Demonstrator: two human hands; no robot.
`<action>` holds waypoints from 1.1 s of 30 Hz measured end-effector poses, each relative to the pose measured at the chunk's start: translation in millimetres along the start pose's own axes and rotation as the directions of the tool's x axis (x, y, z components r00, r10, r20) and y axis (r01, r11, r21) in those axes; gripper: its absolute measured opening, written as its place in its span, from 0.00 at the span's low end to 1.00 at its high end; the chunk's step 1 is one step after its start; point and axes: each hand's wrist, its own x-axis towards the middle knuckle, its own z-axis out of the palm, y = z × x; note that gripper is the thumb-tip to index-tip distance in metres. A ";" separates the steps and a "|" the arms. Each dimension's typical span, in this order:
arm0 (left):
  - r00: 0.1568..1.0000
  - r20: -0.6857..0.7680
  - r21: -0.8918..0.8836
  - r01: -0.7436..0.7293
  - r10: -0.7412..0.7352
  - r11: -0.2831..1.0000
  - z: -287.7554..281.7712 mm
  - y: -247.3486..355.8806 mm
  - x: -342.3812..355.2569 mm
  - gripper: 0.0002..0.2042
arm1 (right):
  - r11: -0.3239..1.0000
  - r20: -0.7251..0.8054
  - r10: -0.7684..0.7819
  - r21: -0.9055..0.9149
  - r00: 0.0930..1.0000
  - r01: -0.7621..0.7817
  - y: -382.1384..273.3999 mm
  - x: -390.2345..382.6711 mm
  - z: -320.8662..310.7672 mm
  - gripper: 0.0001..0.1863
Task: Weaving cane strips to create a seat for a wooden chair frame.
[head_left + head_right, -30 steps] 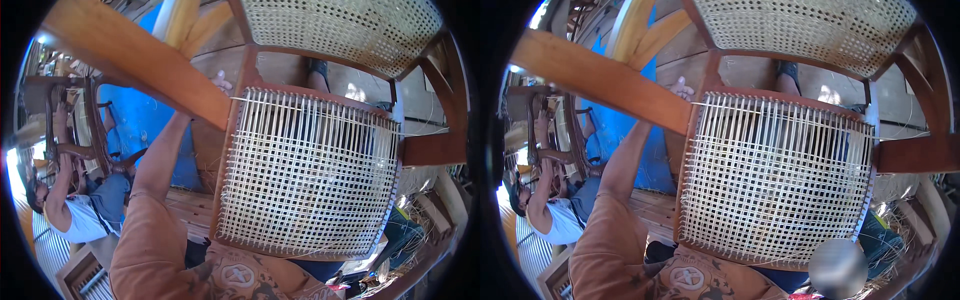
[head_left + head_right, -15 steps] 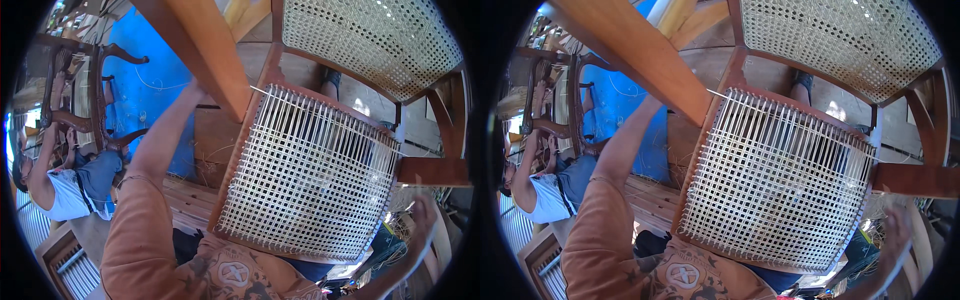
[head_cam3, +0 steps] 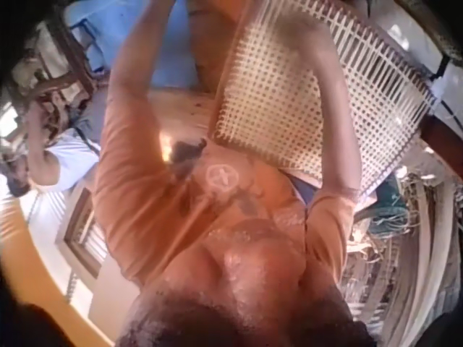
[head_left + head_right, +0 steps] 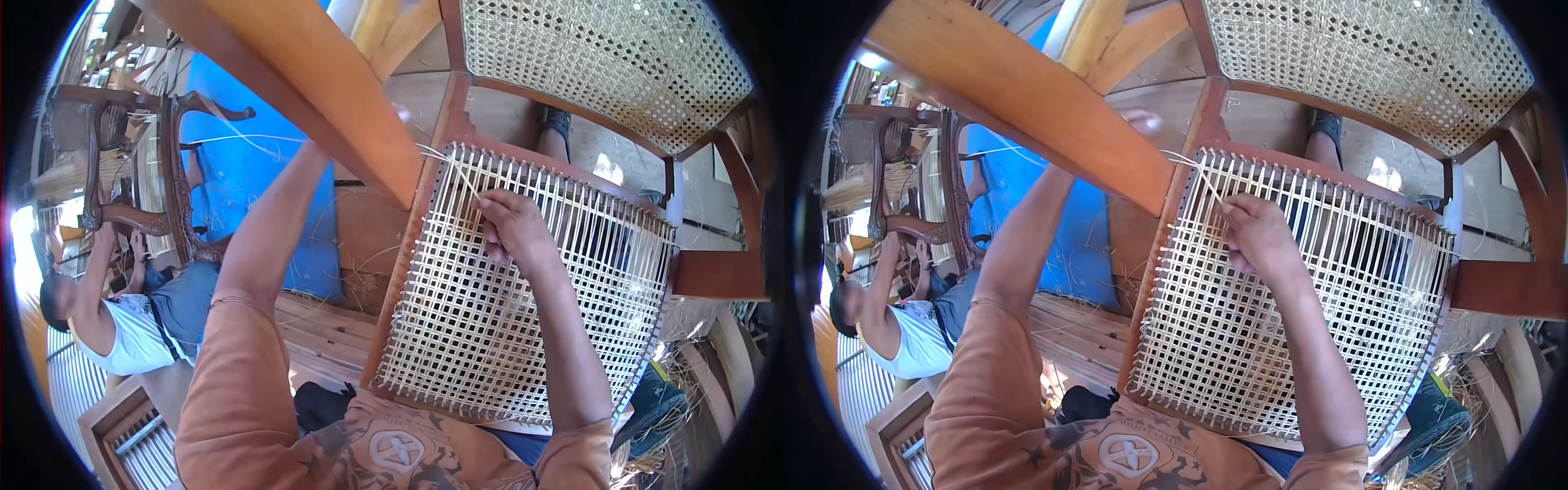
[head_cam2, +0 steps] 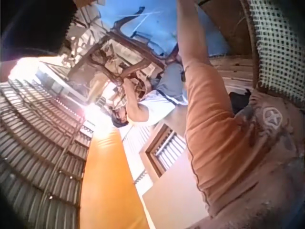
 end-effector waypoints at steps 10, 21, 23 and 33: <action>0.723 0.153 0.073 0.671 -0.673 0.738 28.5 13.8 10.8 0.14 | 0.995 0.040 0.058 -0.083 0.997 -0.055 -1.4 38.2 16.4 0.10; 0.595 0.389 0.235 0.674 -0.703 0.701 34.7 74.9 39.6 0.12 | 0.960 -0.037 -0.245 -0.151 0.969 0.237 -19.4 92.6 46.9 0.11; 0.782 0.366 0.545 0.259 -0.505 0.797 40.8 75.0 47.3 0.12 | 0.901 -0.093 -0.365 -0.286 0.927 0.326 -19.3 106.0 58.0 0.12; 0.729 0.232 0.732 0.305 -0.644 0.609 51.4 79.7 56.7 0.17 | 0.382 0.070 -0.522 -0.872 0.850 0.307 -0.1 57.0 67.4 0.09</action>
